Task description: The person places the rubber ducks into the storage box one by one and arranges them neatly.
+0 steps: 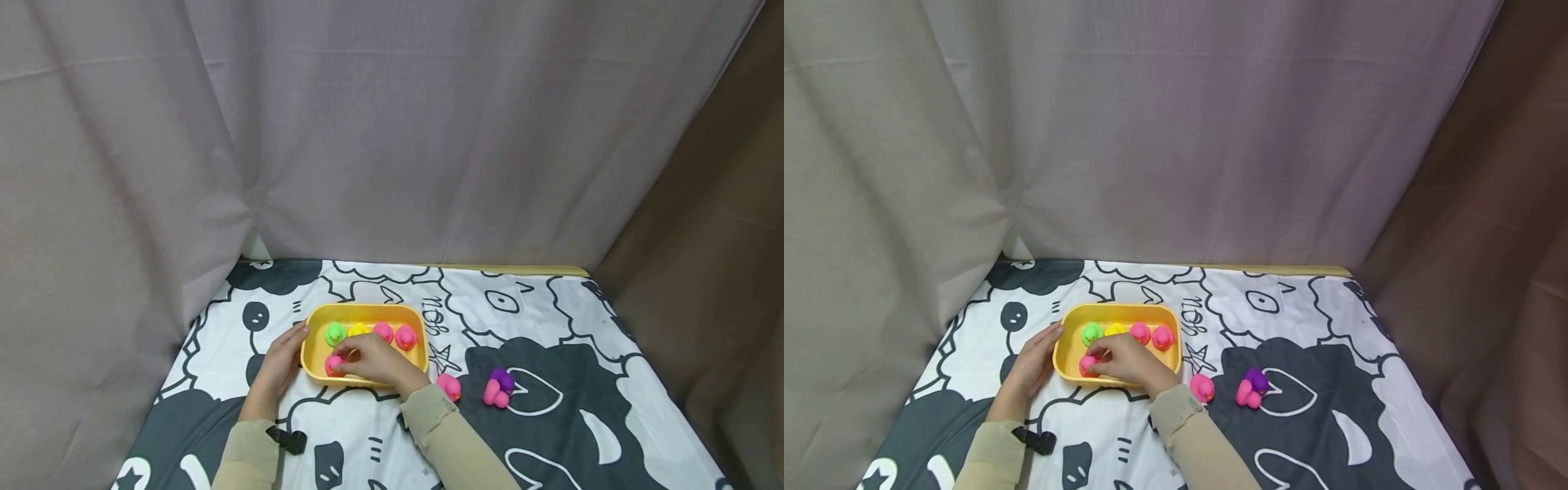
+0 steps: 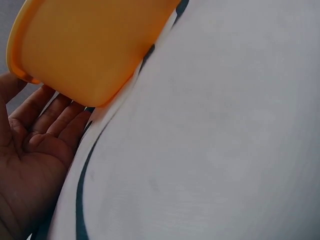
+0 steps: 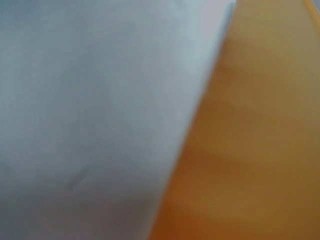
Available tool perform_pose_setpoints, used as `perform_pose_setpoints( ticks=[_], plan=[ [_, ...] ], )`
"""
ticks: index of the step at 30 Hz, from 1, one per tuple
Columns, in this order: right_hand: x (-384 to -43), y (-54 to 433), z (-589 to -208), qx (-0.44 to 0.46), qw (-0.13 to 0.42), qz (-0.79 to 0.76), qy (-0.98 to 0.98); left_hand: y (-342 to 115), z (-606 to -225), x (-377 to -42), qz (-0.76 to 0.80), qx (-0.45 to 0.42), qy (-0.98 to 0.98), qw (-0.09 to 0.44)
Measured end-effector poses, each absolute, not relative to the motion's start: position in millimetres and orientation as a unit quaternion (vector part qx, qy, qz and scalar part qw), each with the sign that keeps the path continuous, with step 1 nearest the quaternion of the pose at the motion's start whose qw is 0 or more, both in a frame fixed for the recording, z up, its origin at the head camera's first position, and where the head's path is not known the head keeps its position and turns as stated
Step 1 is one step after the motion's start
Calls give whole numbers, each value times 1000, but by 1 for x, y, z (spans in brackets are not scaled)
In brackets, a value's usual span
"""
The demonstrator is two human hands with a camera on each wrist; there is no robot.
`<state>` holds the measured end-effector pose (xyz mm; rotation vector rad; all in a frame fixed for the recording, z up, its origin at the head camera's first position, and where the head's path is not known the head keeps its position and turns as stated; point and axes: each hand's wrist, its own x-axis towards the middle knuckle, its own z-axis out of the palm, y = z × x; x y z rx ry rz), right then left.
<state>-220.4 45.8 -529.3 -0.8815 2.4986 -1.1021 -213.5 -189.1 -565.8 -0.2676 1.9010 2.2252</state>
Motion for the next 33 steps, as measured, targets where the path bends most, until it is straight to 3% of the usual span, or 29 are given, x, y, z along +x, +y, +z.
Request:
perform_pose_setpoints(
  ticks=[33],
  plan=[
    [-219, 46, -526, -324, 115, -395, 852, -189, -565, -213, 756, -88, 641, 98]
  ],
)
